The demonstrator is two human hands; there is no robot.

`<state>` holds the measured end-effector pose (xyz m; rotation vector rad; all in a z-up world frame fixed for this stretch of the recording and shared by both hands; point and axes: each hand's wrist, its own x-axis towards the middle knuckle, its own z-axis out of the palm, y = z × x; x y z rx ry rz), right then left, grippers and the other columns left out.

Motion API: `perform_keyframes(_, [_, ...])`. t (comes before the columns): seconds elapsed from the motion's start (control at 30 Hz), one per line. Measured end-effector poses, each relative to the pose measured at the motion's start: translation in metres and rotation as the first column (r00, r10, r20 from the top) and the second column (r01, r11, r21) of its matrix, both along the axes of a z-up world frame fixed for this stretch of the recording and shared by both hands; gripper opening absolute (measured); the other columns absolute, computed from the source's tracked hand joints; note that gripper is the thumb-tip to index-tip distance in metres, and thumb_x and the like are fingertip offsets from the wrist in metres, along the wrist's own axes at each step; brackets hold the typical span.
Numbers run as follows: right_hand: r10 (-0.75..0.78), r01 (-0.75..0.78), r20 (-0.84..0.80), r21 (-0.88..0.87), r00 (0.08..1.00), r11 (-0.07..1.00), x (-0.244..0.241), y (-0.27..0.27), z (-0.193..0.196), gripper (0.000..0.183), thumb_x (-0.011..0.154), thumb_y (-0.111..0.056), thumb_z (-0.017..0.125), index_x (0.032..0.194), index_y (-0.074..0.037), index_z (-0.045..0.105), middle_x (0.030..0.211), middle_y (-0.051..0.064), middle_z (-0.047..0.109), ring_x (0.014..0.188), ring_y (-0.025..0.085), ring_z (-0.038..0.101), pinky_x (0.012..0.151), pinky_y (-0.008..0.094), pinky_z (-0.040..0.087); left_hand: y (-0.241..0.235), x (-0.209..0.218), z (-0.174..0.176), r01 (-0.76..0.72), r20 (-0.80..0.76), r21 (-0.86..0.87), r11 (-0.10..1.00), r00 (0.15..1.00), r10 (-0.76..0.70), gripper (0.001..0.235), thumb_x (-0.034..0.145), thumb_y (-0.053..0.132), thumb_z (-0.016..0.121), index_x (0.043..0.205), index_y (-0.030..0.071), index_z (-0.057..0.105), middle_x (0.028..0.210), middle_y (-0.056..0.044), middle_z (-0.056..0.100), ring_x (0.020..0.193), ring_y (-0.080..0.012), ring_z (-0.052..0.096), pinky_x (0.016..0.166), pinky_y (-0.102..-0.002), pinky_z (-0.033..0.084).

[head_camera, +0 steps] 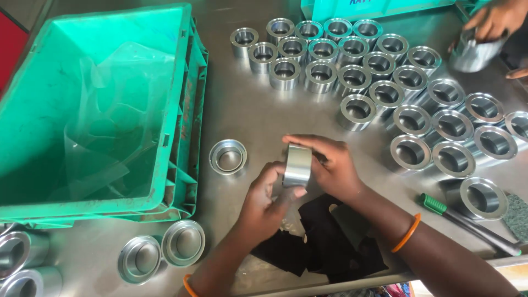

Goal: The recorder is wiping metal cylindrical parts with small pieces of cloth and sorting them into bins.

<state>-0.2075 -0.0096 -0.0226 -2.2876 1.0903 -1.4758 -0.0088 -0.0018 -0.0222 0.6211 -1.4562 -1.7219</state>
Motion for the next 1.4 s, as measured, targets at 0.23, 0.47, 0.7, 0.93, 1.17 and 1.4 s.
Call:
perform_keyframes(0.23, [0.158,-0.265,0.263,0.442,0.952,0.857,0.001,0.004,0.006,0.046,0.091,0.009,0.061,0.135,-0.002,0.059,0.128,0.011,0.067,0.116,0.022,0.069,0.1,0.031,0.055,0.01,0.003,0.027,-0.129,0.038,-0.409,0.903,0.987,0.159,0.029,0.092,0.004,0.074,0.118,0.001,0.062,0.119,-0.011,0.065,0.112,-0.0188,0.061,0.101,-0.031,0.049])
perform_keyframes(0.47, [0.272,-0.456,0.39,0.53,0.88,0.715,-0.001,0.003,0.0,0.044,0.094,0.007,0.061,0.137,-0.002,0.06,0.129,0.015,0.065,0.124,0.03,0.064,0.107,0.035,0.051,0.009,0.009,0.024,-0.099,0.071,-0.434,0.896,0.987,0.143,0.022,0.094,0.003,0.075,0.112,0.001,0.062,0.114,-0.01,0.066,0.107,-0.0199,0.066,0.096,-0.031,0.053])
perform_keyframes(0.7, [-0.028,-0.001,0.089,0.314,0.996,0.949,0.008,0.01,0.008,0.056,0.085,0.004,0.071,0.138,-0.008,0.06,0.117,0.011,0.069,0.109,0.023,0.07,0.096,0.032,0.054,0.011,0.01,0.03,-0.096,0.085,-0.432,0.897,0.986,0.146,0.028,0.092,0.0,0.073,0.117,0.0,0.061,0.116,-0.01,0.066,0.109,-0.0191,0.066,0.098,-0.033,0.053])
perform_keyframes(0.93, [-0.001,-0.011,0.042,0.289,0.999,0.957,0.01,0.013,0.017,0.058,0.087,0.002,0.067,0.143,-0.007,0.055,0.121,0.011,0.066,0.111,0.022,0.07,0.095,0.032,0.056,0.009,0.011,0.034,-0.031,0.051,-0.3,0.953,0.998,0.049,0.023,0.096,-0.001,0.071,0.118,-0.001,0.062,0.114,-0.009,0.063,0.106,-0.0169,0.063,0.096,-0.031,0.051])
perform_keyframes(1.17, [0.156,-0.253,0.249,0.431,0.956,0.866,0.007,0.007,0.006,0.052,0.094,0.007,0.058,0.145,-0.002,0.051,0.127,0.012,0.064,0.117,0.022,0.068,0.1,0.038,0.054,0.006,0.009,0.025,-0.046,0.063,-0.311,0.949,0.996,0.069,0.021,0.098,0.004,0.07,0.117,0.0,0.063,0.115,-0.008,0.063,0.108,-0.0164,0.063,0.098,-0.032,0.051])
perform_keyframes(1.4, [0.176,-0.486,0.508,0.58,0.843,0.654,0.008,0.005,0.002,0.055,0.087,0.015,0.063,0.139,-0.004,0.058,0.125,0.016,0.064,0.119,0.027,0.064,0.101,0.036,0.053,0.006,0.009,0.019,-0.1,0.156,-0.361,0.927,0.974,0.165,0.024,0.095,0.008,0.073,0.115,0.001,0.062,0.111,-0.006,0.065,0.102,-0.0139,0.063,0.093,-0.029,0.052])
